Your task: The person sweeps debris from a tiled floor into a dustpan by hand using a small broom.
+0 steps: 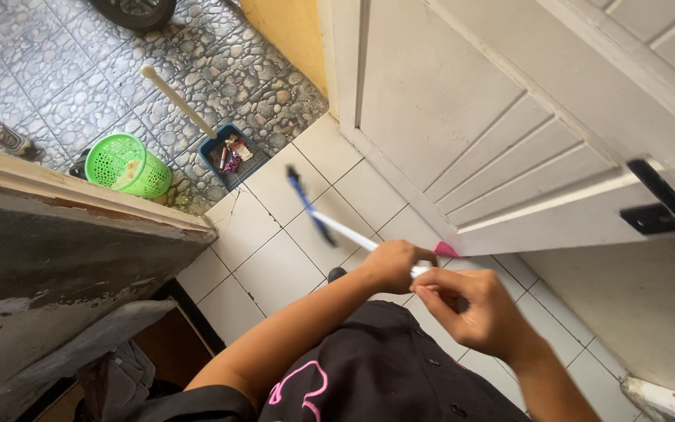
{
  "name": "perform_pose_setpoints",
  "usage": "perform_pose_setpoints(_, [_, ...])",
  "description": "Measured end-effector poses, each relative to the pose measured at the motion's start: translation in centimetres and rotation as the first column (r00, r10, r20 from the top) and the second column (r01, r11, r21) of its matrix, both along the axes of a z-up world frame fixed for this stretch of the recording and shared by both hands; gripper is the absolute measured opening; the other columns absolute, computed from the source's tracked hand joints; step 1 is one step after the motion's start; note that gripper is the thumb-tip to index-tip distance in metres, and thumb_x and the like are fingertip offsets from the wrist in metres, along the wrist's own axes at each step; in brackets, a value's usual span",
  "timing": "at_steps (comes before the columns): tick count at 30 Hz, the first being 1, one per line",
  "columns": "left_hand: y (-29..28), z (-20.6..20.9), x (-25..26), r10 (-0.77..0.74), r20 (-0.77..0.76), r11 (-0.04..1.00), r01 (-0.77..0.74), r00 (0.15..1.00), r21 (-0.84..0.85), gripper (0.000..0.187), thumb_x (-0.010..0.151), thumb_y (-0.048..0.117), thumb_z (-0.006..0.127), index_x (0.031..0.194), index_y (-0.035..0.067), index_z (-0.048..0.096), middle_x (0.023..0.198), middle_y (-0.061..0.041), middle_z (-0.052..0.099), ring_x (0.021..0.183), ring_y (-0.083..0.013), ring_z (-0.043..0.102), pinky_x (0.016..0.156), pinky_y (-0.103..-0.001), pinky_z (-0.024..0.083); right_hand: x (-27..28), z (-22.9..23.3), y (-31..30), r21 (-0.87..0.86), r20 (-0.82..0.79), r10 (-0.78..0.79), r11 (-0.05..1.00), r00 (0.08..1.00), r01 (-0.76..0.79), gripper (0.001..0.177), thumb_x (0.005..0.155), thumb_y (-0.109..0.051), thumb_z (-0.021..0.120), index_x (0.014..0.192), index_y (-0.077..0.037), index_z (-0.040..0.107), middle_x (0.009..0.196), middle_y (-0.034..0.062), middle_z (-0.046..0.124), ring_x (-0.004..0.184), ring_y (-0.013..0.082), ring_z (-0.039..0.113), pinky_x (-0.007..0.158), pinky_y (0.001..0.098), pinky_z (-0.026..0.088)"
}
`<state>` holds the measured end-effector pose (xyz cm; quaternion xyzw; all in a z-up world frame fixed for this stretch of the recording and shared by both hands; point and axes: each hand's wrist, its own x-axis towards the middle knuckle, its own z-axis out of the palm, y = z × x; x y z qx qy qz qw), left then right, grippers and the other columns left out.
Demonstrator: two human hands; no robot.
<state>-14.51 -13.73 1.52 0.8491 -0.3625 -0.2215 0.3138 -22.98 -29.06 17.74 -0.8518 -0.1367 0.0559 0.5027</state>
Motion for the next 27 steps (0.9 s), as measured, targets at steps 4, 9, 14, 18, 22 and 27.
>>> perform_pose_setpoints(4, [-5.7, -0.8, -3.3, -0.135, -0.057, 0.970, 0.121, 0.989, -0.209, 0.053, 0.065, 0.018, 0.077, 0.117, 0.019, 0.067, 0.084, -0.011, 0.074, 0.085, -0.0326, 0.071, 0.071, -0.045, 0.053, -3.7, 1.7, -1.8, -0.196, 0.029, -0.017, 0.980, 0.999, 0.022, 0.006, 0.085, -0.014, 0.074, 0.085, -0.009, 0.077, 0.045, 0.0061, 0.055, 0.038, 0.0139, 0.048, 0.042, 0.0316, 0.038])
perform_pose_setpoints(9, [-10.4, -5.9, -9.3, -0.242, -0.185, 0.949, 0.193, 0.952, -0.249, 0.055, 0.058, 0.016, 0.078, 0.113, 0.017, 0.068, 0.082, -0.013, 0.073, 0.080, -0.0339, 0.071, 0.069, -0.045, 0.053, -9.3, -2.1, -3.2, -0.126, 0.124, 0.003, 0.992, 0.992, 0.013, 0.009, 0.089, -0.013, 0.072, 0.097, -0.009, 0.075, 0.064, 0.0062, 0.070, 0.051, 0.0130, 0.066, 0.051, 0.0267, 0.049])
perform_pose_setpoints(14, [-12.2, -7.0, -16.5, -0.180, -0.123, 0.960, 0.147, 0.976, -0.240, 0.037, 0.074, 0.023, 0.075, 0.109, 0.016, 0.066, 0.086, -0.012, 0.073, 0.083, -0.0355, 0.070, 0.073, -0.045, 0.053, -15.5, -2.3, -7.9, -0.171, -0.297, -0.184, 0.976, 0.937, 0.137, 0.015, 0.085, -0.013, 0.075, 0.099, -0.013, 0.080, 0.047, 0.0097, 0.065, 0.040, 0.0164, 0.058, 0.046, 0.0327, 0.047])
perform_pose_setpoints(18, [-9.1, -7.2, -18.8, -0.168, 0.029, 0.953, 0.170, 0.985, -0.252, 0.024, 0.075, 0.026, 0.075, 0.095, 0.014, 0.066, 0.099, -0.008, 0.074, 0.081, -0.0324, 0.071, 0.072, -0.043, 0.054, -18.0, -5.6, -6.9, 0.167, -0.106, -0.167, 0.969, 0.980, 0.183, 0.015, 0.091, -0.004, 0.065, 0.102, -0.007, 0.074, 0.055, 0.0045, 0.064, 0.052, 0.0047, 0.065, 0.059, 0.0248, 0.059])
perform_pose_setpoints(22, [-8.6, -7.8, -18.3, -0.086, -0.217, 0.994, 0.069, 0.972, -0.087, 0.025, 0.083, 0.031, 0.074, 0.100, 0.014, 0.067, 0.093, -0.007, 0.075, 0.083, -0.0292, 0.072, 0.074, -0.041, 0.054, -18.9, -7.4, -5.7, 0.298, -0.097, -0.193, 0.930, 0.976, 0.214, 0.016, 0.096, -0.006, 0.062, 0.107, -0.006, 0.073, 0.052, 0.0060, 0.054, 0.052, 0.0056, 0.057, 0.066, 0.0252, 0.059])
perform_pose_setpoints(27, [-11.0, -10.7, -19.6, -0.227, -0.013, 0.973, 0.226, 0.974, -0.039, 0.024, 0.078, 0.025, 0.076, 0.098, 0.013, 0.070, 0.101, -0.010, 0.074, 0.093, -0.0329, 0.070, 0.079, -0.042, 0.055, -21.6, -7.5, -7.4, 0.226, -0.136, -0.289, 0.922, 0.948, 0.313, 0.016, 0.096, -0.010, 0.061, 0.106, -0.006, 0.073, 0.050, 0.0024, 0.059, 0.049, 0.0060, 0.055, 0.053, 0.0268, 0.045])
